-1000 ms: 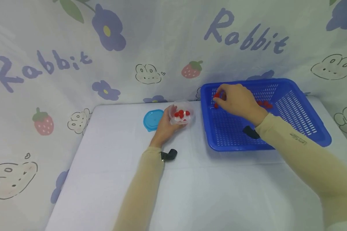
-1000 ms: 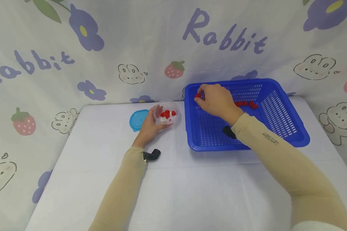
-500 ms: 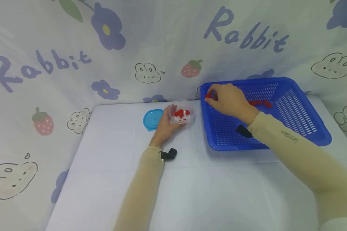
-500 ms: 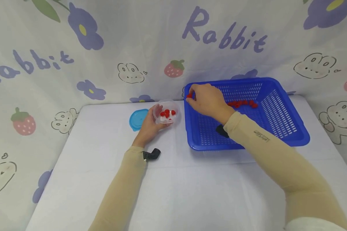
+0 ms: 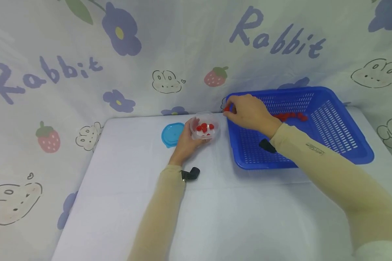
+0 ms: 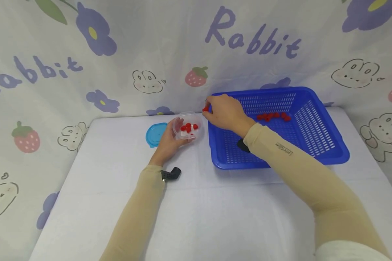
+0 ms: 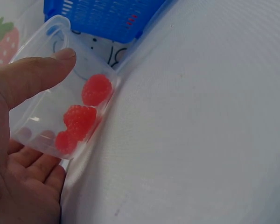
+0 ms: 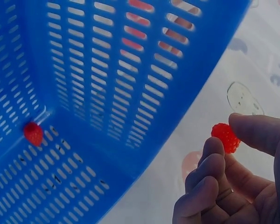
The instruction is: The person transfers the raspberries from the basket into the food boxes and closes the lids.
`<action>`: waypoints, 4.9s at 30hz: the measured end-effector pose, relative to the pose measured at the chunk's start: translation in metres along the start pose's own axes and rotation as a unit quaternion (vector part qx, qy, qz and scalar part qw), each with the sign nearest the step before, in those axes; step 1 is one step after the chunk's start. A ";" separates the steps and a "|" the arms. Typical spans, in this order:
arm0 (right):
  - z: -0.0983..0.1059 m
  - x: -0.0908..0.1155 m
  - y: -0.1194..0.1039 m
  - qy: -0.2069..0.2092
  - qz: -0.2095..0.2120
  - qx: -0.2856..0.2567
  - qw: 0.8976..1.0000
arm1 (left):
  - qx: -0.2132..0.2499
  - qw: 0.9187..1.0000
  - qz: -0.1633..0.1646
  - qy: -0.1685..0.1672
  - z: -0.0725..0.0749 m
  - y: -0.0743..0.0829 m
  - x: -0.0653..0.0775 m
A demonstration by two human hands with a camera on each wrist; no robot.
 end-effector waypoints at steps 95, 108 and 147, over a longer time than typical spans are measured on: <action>-0.027 -0.017 -0.003 -0.038 0.079 0.001 0.996 | 0.013 1.000 -0.008 0.002 0.001 0.000 0.000; -0.011 -0.006 0.020 -0.030 0.062 -0.016 0.998 | 0.009 1.000 -0.006 -0.003 0.000 -0.002 -0.002; -0.052 -0.015 0.072 -0.081 0.028 0.109 0.990 | 0.003 1.000 -0.008 0.000 0.001 0.000 0.001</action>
Point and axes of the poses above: each hand's wrist, its own x-axis away from the middle knuckle, its own z-axis out of the back of the hand, y = z × x, the point moved 8 cm from there along -x, towards the middle knuckle, and after that the axes turned 1 degree about z, right-handed, at the moved point
